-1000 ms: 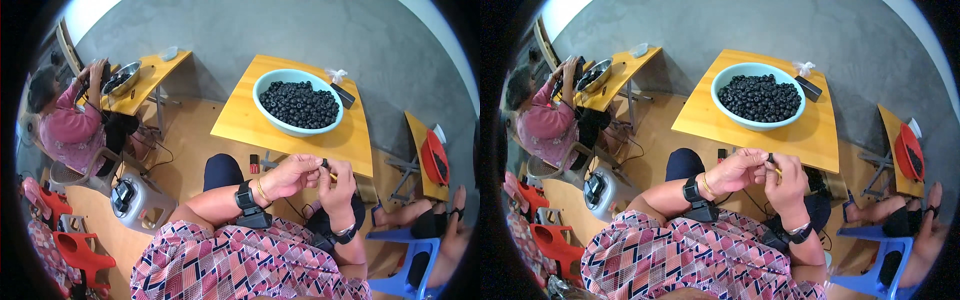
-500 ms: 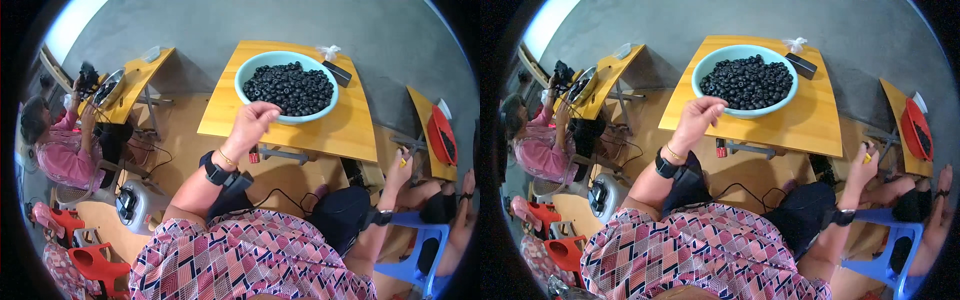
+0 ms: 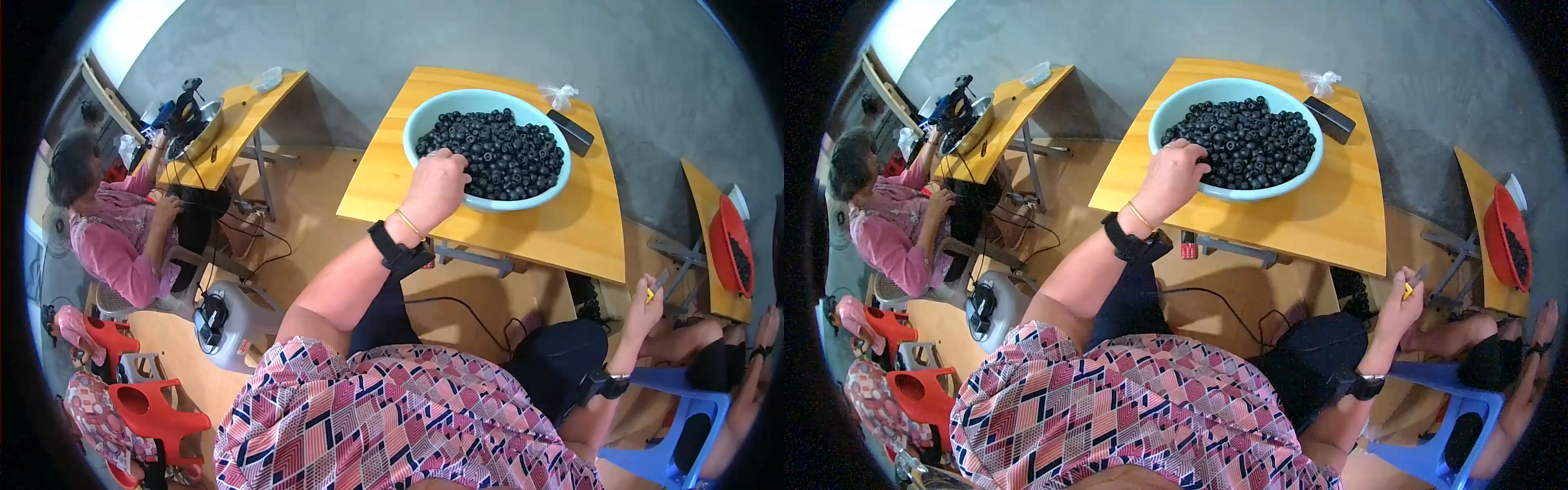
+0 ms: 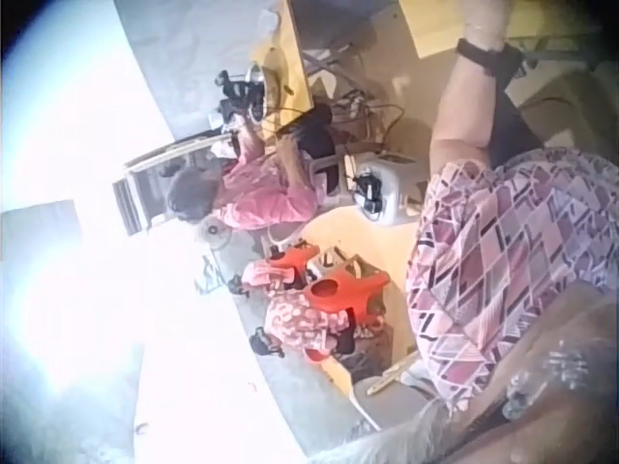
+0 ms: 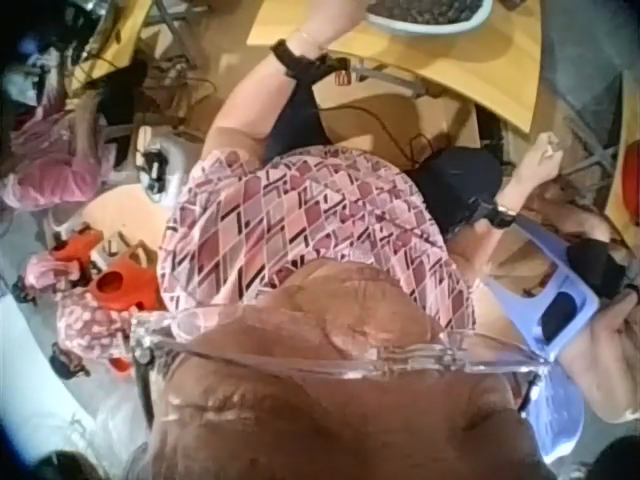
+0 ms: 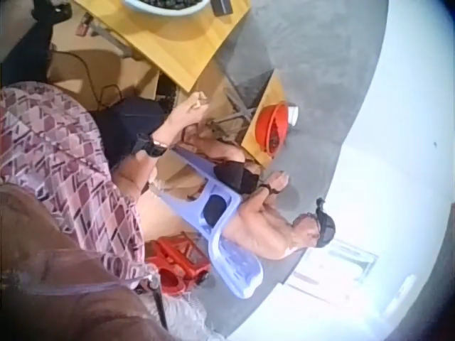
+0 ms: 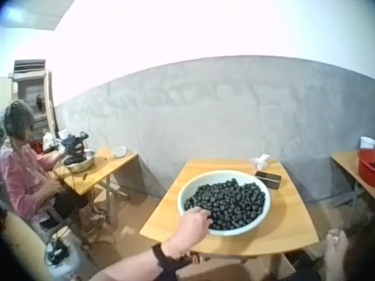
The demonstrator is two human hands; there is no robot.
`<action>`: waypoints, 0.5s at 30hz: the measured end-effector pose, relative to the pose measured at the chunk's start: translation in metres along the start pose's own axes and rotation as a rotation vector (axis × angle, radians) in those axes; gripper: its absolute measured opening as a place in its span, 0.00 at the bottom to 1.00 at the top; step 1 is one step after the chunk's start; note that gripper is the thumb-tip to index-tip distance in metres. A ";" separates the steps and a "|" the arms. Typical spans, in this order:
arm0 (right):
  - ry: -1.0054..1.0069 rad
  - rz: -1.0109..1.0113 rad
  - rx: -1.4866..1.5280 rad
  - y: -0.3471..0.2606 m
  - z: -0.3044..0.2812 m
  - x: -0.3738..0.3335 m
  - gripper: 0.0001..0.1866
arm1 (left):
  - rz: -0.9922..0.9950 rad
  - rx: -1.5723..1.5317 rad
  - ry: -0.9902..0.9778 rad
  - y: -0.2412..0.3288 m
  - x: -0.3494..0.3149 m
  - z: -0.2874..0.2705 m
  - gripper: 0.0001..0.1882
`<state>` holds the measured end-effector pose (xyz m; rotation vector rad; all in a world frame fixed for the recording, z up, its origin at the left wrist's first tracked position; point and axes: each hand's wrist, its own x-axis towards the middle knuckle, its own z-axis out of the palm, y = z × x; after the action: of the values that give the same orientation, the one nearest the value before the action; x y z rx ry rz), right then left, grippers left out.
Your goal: Sorting and inspecting small black rubber grommets or industrial components.
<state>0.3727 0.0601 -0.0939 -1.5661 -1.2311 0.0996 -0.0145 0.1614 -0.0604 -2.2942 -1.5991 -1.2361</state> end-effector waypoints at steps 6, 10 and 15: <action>-0.115 0.057 0.165 -0.020 0.005 -0.017 0.09 | 0.001 0.056 -0.068 0.000 0.006 0.013 0.01; -0.111 0.022 0.197 -0.040 0.013 -0.024 0.10 | 0.007 0.154 -0.192 -0.003 0.012 0.016 0.02; -0.208 -0.028 0.257 -0.085 0.025 -0.035 0.11 | -0.019 0.102 -0.090 -0.007 0.014 0.012 0.04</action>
<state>0.2867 0.0403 -0.0575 -1.3386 -1.3427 0.3961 -0.0117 0.1814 -0.0620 -2.3074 -1.6751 -1.0426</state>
